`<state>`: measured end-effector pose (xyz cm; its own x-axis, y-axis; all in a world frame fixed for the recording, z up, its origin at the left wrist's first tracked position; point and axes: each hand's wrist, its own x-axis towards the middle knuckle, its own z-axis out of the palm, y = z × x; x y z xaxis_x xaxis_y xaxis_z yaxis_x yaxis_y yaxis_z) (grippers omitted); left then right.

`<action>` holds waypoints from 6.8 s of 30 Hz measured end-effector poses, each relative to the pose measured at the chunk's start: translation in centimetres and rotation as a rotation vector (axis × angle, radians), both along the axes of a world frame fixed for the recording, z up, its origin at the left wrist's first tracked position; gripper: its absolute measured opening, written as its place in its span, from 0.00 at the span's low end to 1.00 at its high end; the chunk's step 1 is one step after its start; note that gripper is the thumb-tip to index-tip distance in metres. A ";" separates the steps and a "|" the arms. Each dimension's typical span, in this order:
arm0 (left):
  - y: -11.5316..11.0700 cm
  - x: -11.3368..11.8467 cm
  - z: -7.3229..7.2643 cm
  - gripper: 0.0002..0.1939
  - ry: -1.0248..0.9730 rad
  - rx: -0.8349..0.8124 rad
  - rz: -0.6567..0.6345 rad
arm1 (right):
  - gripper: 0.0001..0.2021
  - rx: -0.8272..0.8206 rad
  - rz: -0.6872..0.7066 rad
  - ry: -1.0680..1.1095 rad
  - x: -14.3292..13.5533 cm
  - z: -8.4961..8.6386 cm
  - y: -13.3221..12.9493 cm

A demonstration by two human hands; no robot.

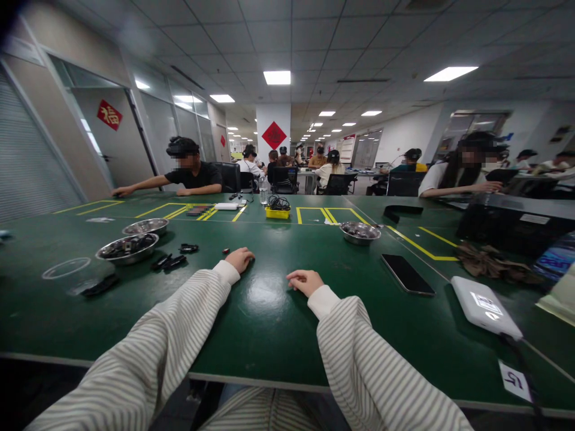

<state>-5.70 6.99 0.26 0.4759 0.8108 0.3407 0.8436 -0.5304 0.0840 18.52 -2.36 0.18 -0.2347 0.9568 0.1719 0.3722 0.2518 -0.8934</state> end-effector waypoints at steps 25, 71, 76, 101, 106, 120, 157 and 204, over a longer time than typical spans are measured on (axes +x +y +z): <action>-0.1 -2.9 0.2 0.14 -0.149 0.067 0.556 | 0.09 0.449 0.151 -0.538 0.5 0.3 -0.6; -7.5 7.0 0.1 0.11 -0.245 0.025 -0.399 | 0.09 0.228 -0.047 -0.221 0.0 0.4 -0.7; -7.3 7.0 -0.2 0.11 -0.315 0.088 -0.445 | 0.10 0.205 0.001 -0.044 0.0 0.4 -0.7; -7.9 6.9 0.4 0.10 -0.404 0.147 -0.403 | 0.10 0.329 -0.061 -0.031 -0.2 1.0 -1.3; -8.0 6.8 0.5 0.10 -0.408 0.165 -0.429 | 0.10 0.308 -0.065 -0.057 -0.1 0.7 -1.0; -7.8 6.7 0.2 0.11 -0.357 0.146 -0.473 | 0.08 0.390 -0.057 -0.154 0.0 0.9 -1.4; -8.3 6.7 0.5 0.13 -0.235 0.295 -0.477 | 0.10 0.246 -0.086 -0.048 -0.3 0.8 -0.7; 1.2 -4.4 0.1 0.08 -0.068 0.095 0.292 | 0.12 0.173 0.031 -0.329 -0.2 1.1 -1.2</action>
<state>-10.06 8.22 0.33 0.2014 0.8728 0.4446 0.9556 -0.2748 0.1067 18.31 -3.51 1.23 -0.3330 0.9116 0.2411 0.6222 0.4046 -0.6703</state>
